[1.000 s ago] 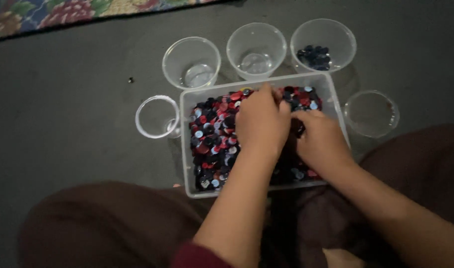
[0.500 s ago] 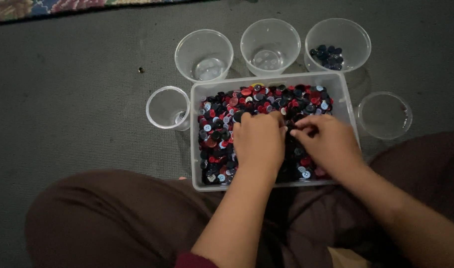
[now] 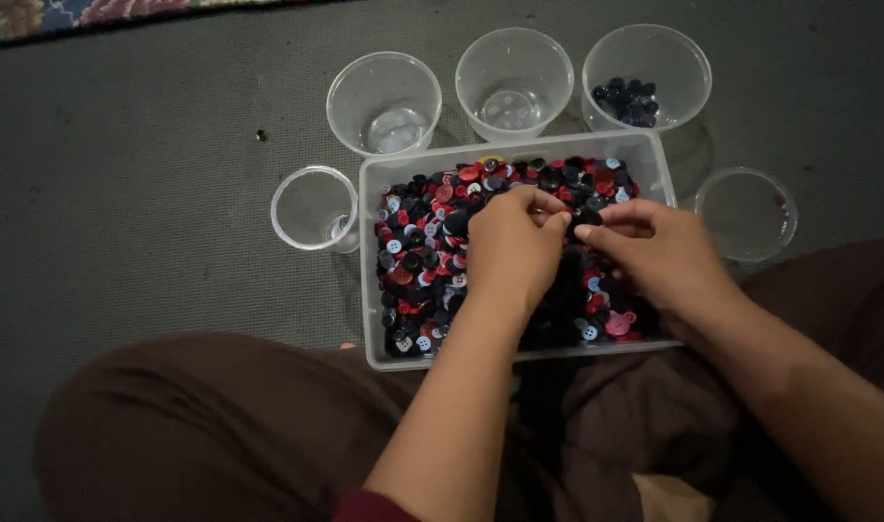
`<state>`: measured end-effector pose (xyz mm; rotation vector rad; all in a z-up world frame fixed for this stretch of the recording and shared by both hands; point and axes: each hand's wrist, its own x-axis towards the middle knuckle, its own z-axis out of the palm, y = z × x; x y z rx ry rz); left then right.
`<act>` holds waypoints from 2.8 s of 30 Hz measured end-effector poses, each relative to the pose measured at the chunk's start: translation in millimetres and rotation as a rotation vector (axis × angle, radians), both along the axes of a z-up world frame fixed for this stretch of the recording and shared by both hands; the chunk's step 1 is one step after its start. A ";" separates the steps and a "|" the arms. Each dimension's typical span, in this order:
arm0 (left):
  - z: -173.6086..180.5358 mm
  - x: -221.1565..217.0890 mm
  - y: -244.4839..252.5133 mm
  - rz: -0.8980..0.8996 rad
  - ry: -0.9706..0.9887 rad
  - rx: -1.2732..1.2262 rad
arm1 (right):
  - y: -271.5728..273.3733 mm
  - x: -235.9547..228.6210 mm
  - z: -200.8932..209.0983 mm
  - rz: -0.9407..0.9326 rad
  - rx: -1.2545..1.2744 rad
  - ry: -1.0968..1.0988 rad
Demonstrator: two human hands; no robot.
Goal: Sorting a variety of colored buttons from a central tray into several smaller plastic cups based on their characteristics.
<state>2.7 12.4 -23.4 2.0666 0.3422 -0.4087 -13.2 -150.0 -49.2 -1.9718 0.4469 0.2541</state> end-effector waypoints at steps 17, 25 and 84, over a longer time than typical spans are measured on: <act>-10.1 1.2 7.1 0.005 0.042 -0.165 | 13.0 -1.7 20.3 -0.143 0.245 0.117; 4.4 -3.4 2.6 0.035 0.057 -0.086 | 9.3 4.4 14.4 -0.076 0.099 0.119; 15.3 -25.0 52.8 0.054 -0.004 0.280 | 39.1 7.9 -25.9 0.602 -0.586 -0.236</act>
